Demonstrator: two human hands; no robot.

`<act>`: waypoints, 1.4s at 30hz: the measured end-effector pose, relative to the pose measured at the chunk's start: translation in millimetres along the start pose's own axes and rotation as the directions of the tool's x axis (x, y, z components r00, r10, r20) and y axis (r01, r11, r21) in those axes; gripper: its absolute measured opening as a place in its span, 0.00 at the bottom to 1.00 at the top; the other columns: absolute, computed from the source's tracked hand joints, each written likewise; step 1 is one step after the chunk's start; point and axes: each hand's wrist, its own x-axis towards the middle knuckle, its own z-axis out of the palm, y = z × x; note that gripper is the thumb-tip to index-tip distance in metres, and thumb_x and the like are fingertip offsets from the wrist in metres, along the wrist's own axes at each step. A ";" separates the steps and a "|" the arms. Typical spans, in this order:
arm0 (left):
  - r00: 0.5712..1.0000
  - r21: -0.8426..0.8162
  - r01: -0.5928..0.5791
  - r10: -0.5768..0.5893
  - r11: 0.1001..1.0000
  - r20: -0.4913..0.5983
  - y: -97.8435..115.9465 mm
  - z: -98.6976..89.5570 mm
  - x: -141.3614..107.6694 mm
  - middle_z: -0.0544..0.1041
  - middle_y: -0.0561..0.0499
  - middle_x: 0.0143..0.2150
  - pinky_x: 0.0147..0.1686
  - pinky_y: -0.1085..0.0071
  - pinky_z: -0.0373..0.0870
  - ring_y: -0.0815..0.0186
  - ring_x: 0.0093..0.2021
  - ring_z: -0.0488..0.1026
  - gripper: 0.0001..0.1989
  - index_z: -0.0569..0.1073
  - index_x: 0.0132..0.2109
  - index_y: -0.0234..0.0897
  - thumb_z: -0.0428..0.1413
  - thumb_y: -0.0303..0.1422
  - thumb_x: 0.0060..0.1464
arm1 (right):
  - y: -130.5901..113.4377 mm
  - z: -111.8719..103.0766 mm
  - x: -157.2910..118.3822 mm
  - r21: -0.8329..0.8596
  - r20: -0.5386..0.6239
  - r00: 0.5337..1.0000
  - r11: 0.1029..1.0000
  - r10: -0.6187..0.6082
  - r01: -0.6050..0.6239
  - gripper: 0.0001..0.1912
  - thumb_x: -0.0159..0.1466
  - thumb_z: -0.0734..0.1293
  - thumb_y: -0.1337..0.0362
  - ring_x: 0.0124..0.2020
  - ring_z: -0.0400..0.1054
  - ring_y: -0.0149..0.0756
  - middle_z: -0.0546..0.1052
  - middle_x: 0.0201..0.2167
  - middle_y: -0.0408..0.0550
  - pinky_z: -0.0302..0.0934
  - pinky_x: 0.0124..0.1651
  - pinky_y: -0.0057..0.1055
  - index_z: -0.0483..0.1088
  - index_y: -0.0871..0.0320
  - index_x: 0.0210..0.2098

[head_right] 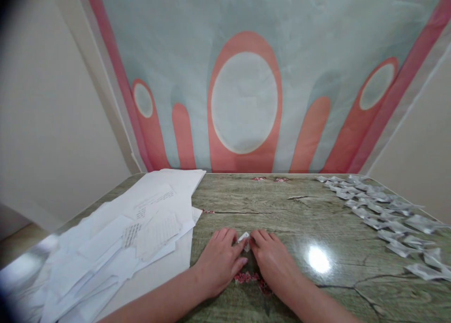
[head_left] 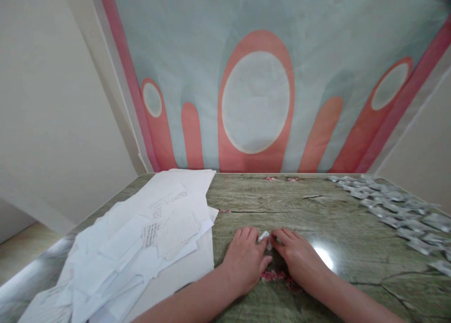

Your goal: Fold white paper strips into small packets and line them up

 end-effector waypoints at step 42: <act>0.999 0.075 -0.050 0.050 0.996 0.001 0.2 5.9 3.6 0.69 0.44 0.39 0.43 0.61 0.61 0.57 0.43 0.63 0.09 0.70 0.41 0.32 0.49 0.32 0.57 | 19.1 -9.2 -8.3 0.067 0.081 0.993 0.994 -0.088 0.083 0.24 0.54 0.59 0.76 0.49 0.63 0.42 0.71 0.49 0.52 0.45 0.57 0.47 0.70 0.56 0.48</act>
